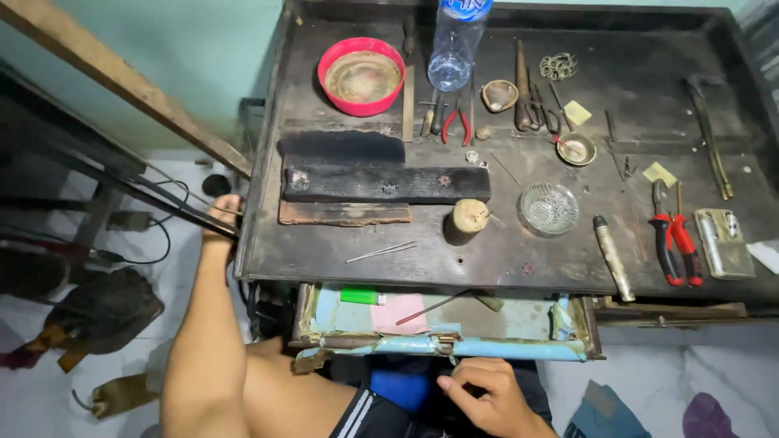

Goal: Soldering small metal jewelry components on a charcoal block using a hand torch and tweezers.

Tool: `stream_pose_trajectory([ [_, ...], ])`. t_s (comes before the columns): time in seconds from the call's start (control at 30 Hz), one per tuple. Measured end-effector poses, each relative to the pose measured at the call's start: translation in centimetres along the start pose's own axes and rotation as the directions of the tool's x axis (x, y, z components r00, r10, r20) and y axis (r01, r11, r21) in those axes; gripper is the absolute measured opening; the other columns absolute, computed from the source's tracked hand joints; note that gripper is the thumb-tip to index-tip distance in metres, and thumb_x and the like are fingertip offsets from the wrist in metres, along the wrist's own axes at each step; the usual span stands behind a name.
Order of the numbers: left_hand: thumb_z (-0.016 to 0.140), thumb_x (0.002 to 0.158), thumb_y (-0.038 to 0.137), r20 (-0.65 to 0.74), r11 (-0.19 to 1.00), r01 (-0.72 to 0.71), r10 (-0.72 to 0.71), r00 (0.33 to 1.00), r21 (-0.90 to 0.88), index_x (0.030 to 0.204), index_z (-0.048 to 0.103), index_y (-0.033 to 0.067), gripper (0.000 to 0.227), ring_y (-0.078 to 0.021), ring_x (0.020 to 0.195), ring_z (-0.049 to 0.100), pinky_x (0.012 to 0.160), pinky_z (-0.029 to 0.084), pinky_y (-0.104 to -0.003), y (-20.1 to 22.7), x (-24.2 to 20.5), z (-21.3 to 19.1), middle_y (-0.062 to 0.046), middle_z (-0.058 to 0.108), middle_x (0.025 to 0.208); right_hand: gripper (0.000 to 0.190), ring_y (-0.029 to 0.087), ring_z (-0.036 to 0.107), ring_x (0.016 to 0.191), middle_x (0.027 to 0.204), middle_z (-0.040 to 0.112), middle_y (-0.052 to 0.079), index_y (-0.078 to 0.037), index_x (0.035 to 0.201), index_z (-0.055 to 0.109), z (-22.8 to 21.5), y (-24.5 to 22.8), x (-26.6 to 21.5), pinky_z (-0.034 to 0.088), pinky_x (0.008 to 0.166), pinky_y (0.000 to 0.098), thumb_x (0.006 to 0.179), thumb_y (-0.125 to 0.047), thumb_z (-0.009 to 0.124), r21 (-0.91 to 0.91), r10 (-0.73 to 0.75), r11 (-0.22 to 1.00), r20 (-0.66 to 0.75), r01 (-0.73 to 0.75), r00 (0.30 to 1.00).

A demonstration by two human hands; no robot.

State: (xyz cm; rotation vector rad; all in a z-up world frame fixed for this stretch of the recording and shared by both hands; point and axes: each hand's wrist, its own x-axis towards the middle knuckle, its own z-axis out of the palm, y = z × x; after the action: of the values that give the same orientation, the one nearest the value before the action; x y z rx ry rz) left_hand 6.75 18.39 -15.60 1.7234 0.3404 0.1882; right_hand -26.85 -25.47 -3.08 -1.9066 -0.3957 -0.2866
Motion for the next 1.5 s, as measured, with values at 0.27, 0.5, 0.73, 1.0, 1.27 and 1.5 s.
stream_pose_trajectory([
  [0.27, 0.054, 0.112, 0.021, -0.642, 0.990, -0.128, 0.058, 0.765, -0.064, 0.116, 0.070, 0.0143, 0.018, -0.0070, 0.063, 0.053, 0.047, 0.042, -0.020, 12.0, -17.8, -5.0, 0.000, 0.058, 0.080, 0.010, 0.021, 0.075, 0.076, 0.086, 0.079, 0.009, -0.005, 0.092, 0.078, 0.9, -0.4, 0.5, 0.059, 0.073, 0.0300, 0.094, -0.014, 0.073, 0.250, -0.016, 0.968, 0.207, -0.037, 0.978],
  [0.5, 0.053, 0.112, 0.015, -0.426, 0.928, -0.275, 0.150, 0.892, -0.250, 0.091, 0.048, 0.0100, 0.022, -0.0150, 0.053, 0.047, 0.045, 0.038, -0.023, 14.6, -34.8, 0.9, -0.015, 0.060, 0.103, 0.040, 0.031, 0.065, 0.130, 0.140, 0.065, 0.017, -0.004, 0.137, 0.060, 7.9, -2.1, 4.2, 0.049, 0.115, 0.0417, 0.102, -0.022, 0.067, 0.487, -0.234, 0.873, 0.401, 0.009, 0.886],
  [0.73, 0.049, 0.109, 0.015, 0.013, 0.834, -0.089, 0.114, 0.993, -0.544, 0.110, 0.052, -0.0004, 0.016, -0.0280, 0.073, 0.063, 0.067, 0.055, -0.035, 14.8, -37.7, 4.0, -0.017, 0.057, 0.086, 0.028, 0.013, 0.058, 0.079, 0.089, 0.069, 0.008, -0.005, 0.111, 0.071, 12.6, 0.1, 3.6, 0.051, 0.072, 0.0315, 0.096, -0.027, 0.076, 0.422, -0.148, 0.906, 0.273, 0.020, 0.950],
  [1.0, 0.057, 0.105, 0.016, 0.175, 0.802, -0.008, 0.141, 0.974, -0.597, 0.111, 0.058, -0.0021, 0.020, -0.0355, 0.084, 0.075, 0.077, 0.065, -0.046, 11.4, -36.9, 6.2, -0.024, 0.068, 0.090, 0.018, 0.007, 0.063, 0.071, 0.083, 0.076, 0.003, -0.004, 0.093, 0.075, 9.3, 0.4, 2.7, 0.052, 0.064, 0.0279, 0.102, -0.017, 0.066, 0.469, -0.043, 0.880, 0.247, -0.080, 0.968],
  [1.27, 0.060, 0.096, 0.015, 0.494, 0.728, -0.580, 0.376, 0.784, 0.366, 0.100, 0.076, 0.0076, 0.018, -0.0234, 0.100, 0.074, 0.093, 0.052, -0.033, 11.3, -29.4, 8.4, -0.006, 0.079, 0.105, 0.026, 0.014, 0.063, 0.061, 0.072, 0.065, 0.004, -0.004, 0.118, 0.057, 5.3, -0.9, 3.2, 0.053, 0.069, 0.0283, 0.110, -0.022, 0.041, 0.459, 0.154, 0.866, 0.133, -0.199, 0.979],
  [1.5, 0.077, 0.083, 0.021, 0.580, 0.534, -0.507, 0.038, 0.814, 0.677, 0.122, 0.074, 0.0088, 0.040, -0.0395, 0.110, 0.062, 0.101, 0.046, -0.047, 5.9, -25.2, 10.8, -0.017, 0.073, 0.114, 0.030, 0.017, 0.061, 0.053, 0.070, 0.062, 0.011, -0.004, 0.131, 0.058, 4.2, 1.0, 0.3, 0.063, 0.061, 0.0309, 0.104, -0.014, 0.052, 0.630, 0.411, 0.666, 0.136, -0.399, 0.901],
])
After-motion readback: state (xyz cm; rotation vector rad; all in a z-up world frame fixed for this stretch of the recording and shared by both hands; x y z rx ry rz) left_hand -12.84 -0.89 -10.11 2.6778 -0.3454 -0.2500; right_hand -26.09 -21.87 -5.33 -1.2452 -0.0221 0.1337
